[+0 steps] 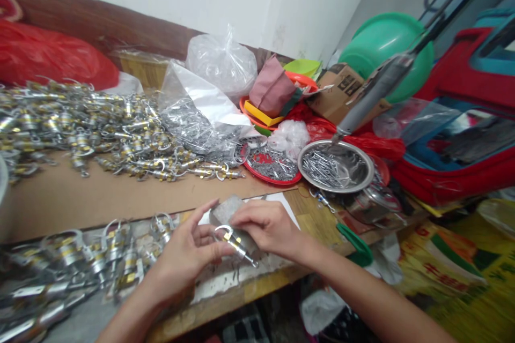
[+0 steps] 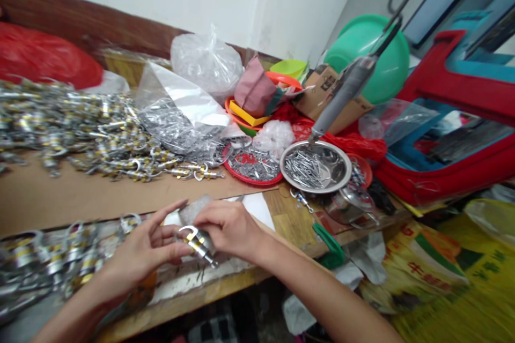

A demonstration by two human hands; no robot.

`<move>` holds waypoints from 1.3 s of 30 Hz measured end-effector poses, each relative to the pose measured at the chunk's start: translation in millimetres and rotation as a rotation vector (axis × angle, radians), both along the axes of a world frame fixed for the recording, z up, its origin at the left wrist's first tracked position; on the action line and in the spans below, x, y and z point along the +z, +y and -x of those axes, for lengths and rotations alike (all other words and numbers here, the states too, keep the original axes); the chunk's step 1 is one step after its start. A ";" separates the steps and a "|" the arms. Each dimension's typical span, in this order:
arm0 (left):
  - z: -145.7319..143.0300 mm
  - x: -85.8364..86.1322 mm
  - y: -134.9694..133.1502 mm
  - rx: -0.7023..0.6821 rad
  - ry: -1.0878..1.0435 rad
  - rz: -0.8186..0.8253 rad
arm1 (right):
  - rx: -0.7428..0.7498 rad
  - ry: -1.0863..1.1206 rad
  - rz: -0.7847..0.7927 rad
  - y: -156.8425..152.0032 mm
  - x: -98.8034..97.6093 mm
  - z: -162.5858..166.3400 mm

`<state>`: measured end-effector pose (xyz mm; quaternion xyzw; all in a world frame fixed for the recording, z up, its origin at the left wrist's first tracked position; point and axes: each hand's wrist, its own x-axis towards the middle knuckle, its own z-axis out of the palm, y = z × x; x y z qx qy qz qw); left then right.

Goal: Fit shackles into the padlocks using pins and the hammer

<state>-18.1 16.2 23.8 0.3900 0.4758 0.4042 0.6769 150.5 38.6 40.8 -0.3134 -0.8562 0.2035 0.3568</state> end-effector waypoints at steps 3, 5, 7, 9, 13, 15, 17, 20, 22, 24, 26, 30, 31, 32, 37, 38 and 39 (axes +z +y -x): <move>0.0 -1.2 0.6 -0.007 0.006 -0.019 | 0.074 -0.035 -0.180 -5.5 -6.3 -3.5; 0.4 -1.3 0.7 -0.014 0.012 -0.023 | 0.078 -0.084 -0.249 -9.1 -9.5 -5.8; 1.0 -0.3 0.6 -0.022 0.016 -0.018 | 0.078 -0.133 -0.305 -12.3 -10.8 -7.4; 1.4 1.5 0.7 -0.026 0.021 -0.006 | 0.090 -0.203 -0.367 -15.2 -9.8 -8.0; 1.9 3.9 1.6 -0.026 0.040 -0.004 | 0.090 -0.409 -0.456 -21.9 -0.8 -7.4; 2.6 2.7 2.0 -0.030 0.042 -0.010 | 0.072 -0.476 -0.481 -26.1 5.5 -6.5; 3.8 0.3 2.2 -0.024 0.056 -0.016 | 0.050 -0.537 -0.499 -30.7 10.2 -4.8; 5.5 -3.1 2.4 -0.013 0.094 -0.029 | 0.032 -0.660 -0.559 -38.7 11.0 0.1; 5.9 -3.6 2.2 -0.015 0.100 -0.031 | 0.011 -0.704 -0.599 -44.1 7.9 3.0; 5.3 -2.6 1.7 -0.010 0.093 -0.026 | -0.016 -0.671 -0.555 -47.9 3.4 1.5; 4.0 -0.4 0.8 -0.005 0.086 -0.018 | -0.049 -0.539 -0.433 -48.4 -2.0 -7.9; 1.4 3.6 -0.4 0.014 0.074 0.007 | -0.431 -0.387 -0.229 -39.2 -18.5 -47.5; 1.2 3.9 -0.4 0.016 0.072 0.012 | -0.542 -0.452 -0.168 -36.3 -23.7 -58.3; 1.2 4.0 -0.2 0.017 0.071 0.014 | -0.606 -0.538 -0.088 -33.8 -28.7 -68.0; 2.4 2.5 1.8 0.005 0.092 0.013 | -0.588 -0.598 0.187 -31.3 -35.9 -90.1; 2.6 2.1 2.1 -0.001 0.094 0.013 | -0.604 -0.536 0.183 -32.7 -31.6 -89.6; 2.8 1.8 2.4 -0.007 0.096 0.011 | -0.615 -0.470 0.167 -34.6 -25.3 -88.0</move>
